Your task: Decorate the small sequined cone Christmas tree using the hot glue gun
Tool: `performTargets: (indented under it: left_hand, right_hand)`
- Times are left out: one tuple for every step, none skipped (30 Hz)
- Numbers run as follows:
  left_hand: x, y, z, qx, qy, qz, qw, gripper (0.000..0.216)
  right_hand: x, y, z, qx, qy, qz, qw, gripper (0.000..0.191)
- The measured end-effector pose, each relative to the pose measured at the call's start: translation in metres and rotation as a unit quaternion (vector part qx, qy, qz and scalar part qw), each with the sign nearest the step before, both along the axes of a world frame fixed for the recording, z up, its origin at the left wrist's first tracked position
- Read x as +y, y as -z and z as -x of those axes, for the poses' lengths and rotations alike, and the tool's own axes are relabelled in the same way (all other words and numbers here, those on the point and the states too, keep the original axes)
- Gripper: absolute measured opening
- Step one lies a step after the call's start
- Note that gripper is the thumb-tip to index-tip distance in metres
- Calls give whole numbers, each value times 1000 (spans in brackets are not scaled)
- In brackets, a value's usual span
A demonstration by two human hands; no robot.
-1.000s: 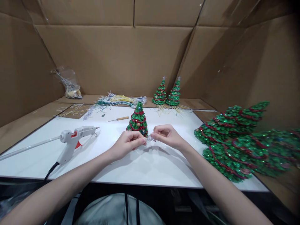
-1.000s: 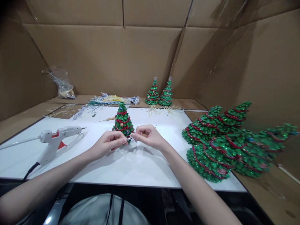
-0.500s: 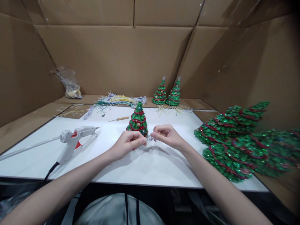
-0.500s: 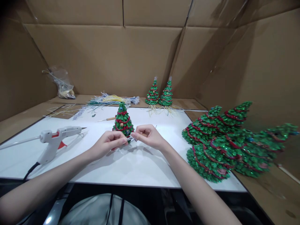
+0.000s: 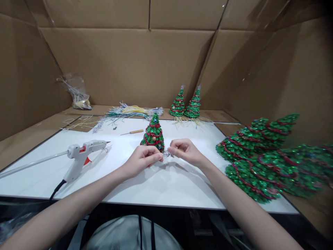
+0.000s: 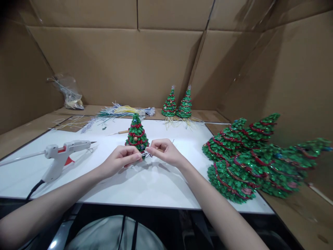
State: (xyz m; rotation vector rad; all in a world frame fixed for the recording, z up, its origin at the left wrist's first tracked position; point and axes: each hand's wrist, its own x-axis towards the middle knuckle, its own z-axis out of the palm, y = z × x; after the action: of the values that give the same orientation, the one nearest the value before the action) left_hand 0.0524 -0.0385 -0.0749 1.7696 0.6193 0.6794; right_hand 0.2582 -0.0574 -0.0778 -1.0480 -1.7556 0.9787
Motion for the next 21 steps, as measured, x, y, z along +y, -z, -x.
performTargets:
  left_hand:
    - [0,0,0,0,-1,1,1000,29]
    - [0,1,0,0,-2,3,1000,29]
    - [0,1,0,0,-2,3,1000,29]
    - [0,1,0,0,-1,2,1000,29]
    - [0,1,0,-1,0,1,1000,29]
    - [0,1,0,-1,1,1,1000,29]
    - [0,0,-1,-2,0,1,1000,29]
    - [0,0,-1,-4,-3,1,1000,30]
    - [-1,-1,-2,-7,-8,2,1000,30]
    - [-1,-2,-2,-11,-13,3,1000,31]
    - [-1,-2,-3,-17,-19,4,1000,32]
    - [-2,-2,-3,-23,-23,3,999,32]
    - [-2,-2,-3,-30,-26,1,999,32]
    - [-1,-2,-3,-37,-28,-2,999,32]
    - [-1,-1,-3,-43,-29,-7,999,32]
    - [-1,-1,-2,-47,-29,-11,998,32]
    - [-1,0,-2,-50,-28,-13,998,31]
    - [-1,0,-1,-51,-27,-14,998,30]
    - [-1,0,-1,-49,-26,-14,998,28]
    - [-1,0,-1,-46,-25,-15,999,27]
    - [-2,-1,-1,-42,-26,-18,999,26]
  right_hand:
    - [0,0,0,-1,-1,0,1000,41]
    - [0,0,0,-2,-2,0,1000,41]
    - [0,0,1,-1,-2,0,1000,41]
    - [0,0,1,1,-3,-1,1000,41]
    - [0,0,1,2,-3,-3,1000,41]
    - [1,-1,1,4,-2,-6,1000,40]
    - [1,-1,1,4,-2,-10,1000,40]
    - [1,-1,1,4,0,-15,1000,39]
    - [1,-2,0,3,2,-20,1000,39]
    - [1,-2,0,0,4,-23,1000,39]
    - [1,-3,-1,-3,8,-26,1000,39]
    - [1,-3,-1,-6,12,-28,1000,40]
    - [1,-4,-2,-10,18,-30,999,40]
    - [0,-4,-2,-14,24,-32,999,41]
    - [0,-5,-2,-16,30,-35,999,42]
    - [0,-5,-2,-17,35,-39,998,42]
    - [0,-6,-2,-19,37,-42,998,43]
    - [0,-6,-2,-20,36,-44,998,43]
    - [0,-6,-1,-21,33,-45,998,43]
    - [0,-7,-1,-22,26,-45,998,43]
    - [0,-7,-1,-22,19,-45,999,42]
